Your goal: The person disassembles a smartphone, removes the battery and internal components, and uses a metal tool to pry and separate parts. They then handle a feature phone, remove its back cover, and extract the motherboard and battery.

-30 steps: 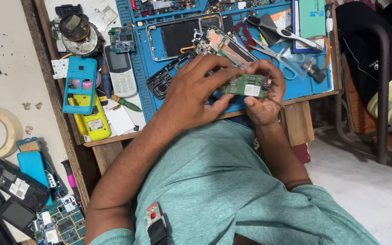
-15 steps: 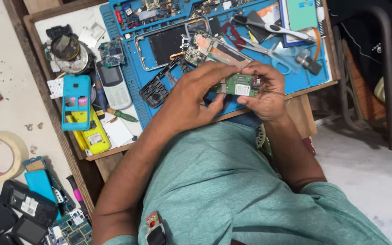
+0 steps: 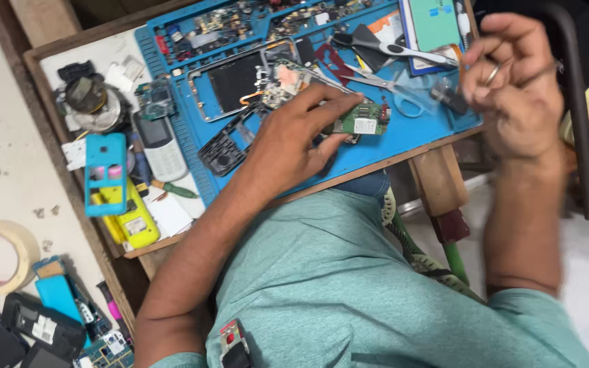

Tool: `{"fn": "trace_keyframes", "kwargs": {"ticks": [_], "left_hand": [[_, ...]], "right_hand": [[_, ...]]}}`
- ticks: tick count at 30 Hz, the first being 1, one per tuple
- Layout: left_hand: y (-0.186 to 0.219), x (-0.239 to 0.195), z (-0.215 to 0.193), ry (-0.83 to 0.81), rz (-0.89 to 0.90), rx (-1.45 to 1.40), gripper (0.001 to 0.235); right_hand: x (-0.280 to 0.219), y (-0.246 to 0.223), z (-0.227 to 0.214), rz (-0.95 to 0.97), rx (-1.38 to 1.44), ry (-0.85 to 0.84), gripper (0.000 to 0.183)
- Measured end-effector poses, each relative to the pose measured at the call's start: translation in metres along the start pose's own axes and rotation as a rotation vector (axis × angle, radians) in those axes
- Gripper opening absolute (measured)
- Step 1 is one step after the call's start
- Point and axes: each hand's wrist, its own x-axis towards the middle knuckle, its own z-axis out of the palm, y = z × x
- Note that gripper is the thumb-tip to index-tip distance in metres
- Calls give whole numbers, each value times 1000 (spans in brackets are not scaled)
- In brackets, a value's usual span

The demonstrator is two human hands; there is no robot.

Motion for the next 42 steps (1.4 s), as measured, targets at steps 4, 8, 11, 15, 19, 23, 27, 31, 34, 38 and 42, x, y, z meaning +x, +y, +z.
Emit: {"fn": "trace_keyframes", "kwargs": {"ticks": [4, 8, 11, 15, 19, 23, 27, 31, 34, 38, 42], "left_hand": [[-4, 11, 6, -40, 14, 31, 52], [-3, 23, 15, -97, -40, 36, 52], [1, 31, 25, -121, -69, 0, 52], [3, 40, 42, -159, -84, -44, 52], [3, 45, 58, -175, -90, -55, 50], [3, 54, 67, -189, -71, -33, 50], [3, 56, 70, -199, -83, -20, 50], [1, 58, 73, -184, -71, -22, 50], [-1, 59, 77, -204, -89, -22, 53], [-2, 62, 81, -201, -66, -32, 50], [-3, 63, 84, -210, -63, -15, 51]], "right_hand": [[10, -13, -22, 59, -533, -193, 68], [-11, -6, -44, 198, -625, -263, 37], [-35, 0, -83, 136, -778, -245, 22], [-70, 26, -141, -175, -845, 12, 17], [-90, 54, -158, -175, -348, 345, 32], [-79, 70, -117, -384, -492, 347, 32], [-56, 62, -74, -601, -586, 206, 23], [-49, 47, -50, -654, -736, 150, 19], [-47, 48, -46, -662, -798, 151, 16], [-45, 54, -49, -686, -818, 125, 16], [-47, 57, -48, -672, -913, 117, 18]]}}
